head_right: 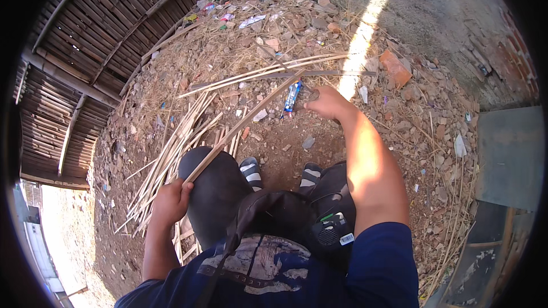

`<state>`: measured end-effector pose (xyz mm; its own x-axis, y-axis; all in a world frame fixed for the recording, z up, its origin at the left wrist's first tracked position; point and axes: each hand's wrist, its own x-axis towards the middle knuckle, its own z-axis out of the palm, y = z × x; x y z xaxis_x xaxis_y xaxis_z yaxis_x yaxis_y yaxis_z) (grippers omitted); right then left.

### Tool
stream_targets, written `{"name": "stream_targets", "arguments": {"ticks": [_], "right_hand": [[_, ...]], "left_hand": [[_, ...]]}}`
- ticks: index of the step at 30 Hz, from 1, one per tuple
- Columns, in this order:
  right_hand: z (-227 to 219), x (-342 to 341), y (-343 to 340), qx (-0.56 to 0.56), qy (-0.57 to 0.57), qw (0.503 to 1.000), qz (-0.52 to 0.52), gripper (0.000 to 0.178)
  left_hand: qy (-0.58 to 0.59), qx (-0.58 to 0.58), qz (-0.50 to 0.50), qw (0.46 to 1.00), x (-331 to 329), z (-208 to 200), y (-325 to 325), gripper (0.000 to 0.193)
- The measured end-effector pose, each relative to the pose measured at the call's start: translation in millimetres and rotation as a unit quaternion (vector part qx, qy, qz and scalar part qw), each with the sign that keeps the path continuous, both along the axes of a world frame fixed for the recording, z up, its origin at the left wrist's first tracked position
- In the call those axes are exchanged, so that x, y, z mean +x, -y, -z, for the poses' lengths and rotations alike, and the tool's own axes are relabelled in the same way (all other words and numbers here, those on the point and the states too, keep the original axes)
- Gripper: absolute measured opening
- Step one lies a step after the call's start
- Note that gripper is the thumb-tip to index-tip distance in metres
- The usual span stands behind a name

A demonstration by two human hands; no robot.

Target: The person shaves a piece of bamboo using a knife while sitting outdoors. The person holds the bamboo strip with one hand and draws the knife along its surface with the other.

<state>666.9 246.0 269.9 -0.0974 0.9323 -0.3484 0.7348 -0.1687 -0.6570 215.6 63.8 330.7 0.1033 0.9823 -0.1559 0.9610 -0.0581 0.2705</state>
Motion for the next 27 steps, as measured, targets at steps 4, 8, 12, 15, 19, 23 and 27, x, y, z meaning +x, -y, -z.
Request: {"name": "stream_targets", "arguments": {"ticks": [4,8,12,15,19,23,27], "right_hand": [[3.8,-27.2,12.4,0.126,0.058,0.985,-0.106,0.051],[-9.1,-51.0,16.7,0.105,0.096,0.972,-0.188,0.042],[10.9,-24.0,2.4,0.090,0.052,0.990,-0.093,0.039],[7.9,-31.7,8.5,0.114,0.076,0.984,-0.110,0.038],[7.2,-48.7,12.9,0.134,0.072,0.974,-0.168,0.037],[14.0,-29.2,5.5,0.124,0.055,0.986,-0.096,0.038],[9.6,-38.4,6.6,0.135,0.081,0.981,-0.114,0.038]], "left_hand": [[0.050,-0.039,-0.005,0.998,-2.3,-1.7,-6.9,0.042],[0.093,-0.080,-0.011,0.992,-15.9,0.4,-9.9,0.048],[0.105,-0.111,-0.007,0.988,-20.5,1.1,-17.2,0.051],[0.113,-0.141,-0.014,0.983,-19.8,-1.7,-18.7,0.055],[0.143,-0.144,-0.027,0.979,-24.1,3.7,-16.5,0.049],[0.115,-0.130,-0.035,0.984,-18.1,0.6,-16.3,0.049],[0.119,-0.113,-0.030,0.986,-18.7,0.9,-16.5,0.047]]}}
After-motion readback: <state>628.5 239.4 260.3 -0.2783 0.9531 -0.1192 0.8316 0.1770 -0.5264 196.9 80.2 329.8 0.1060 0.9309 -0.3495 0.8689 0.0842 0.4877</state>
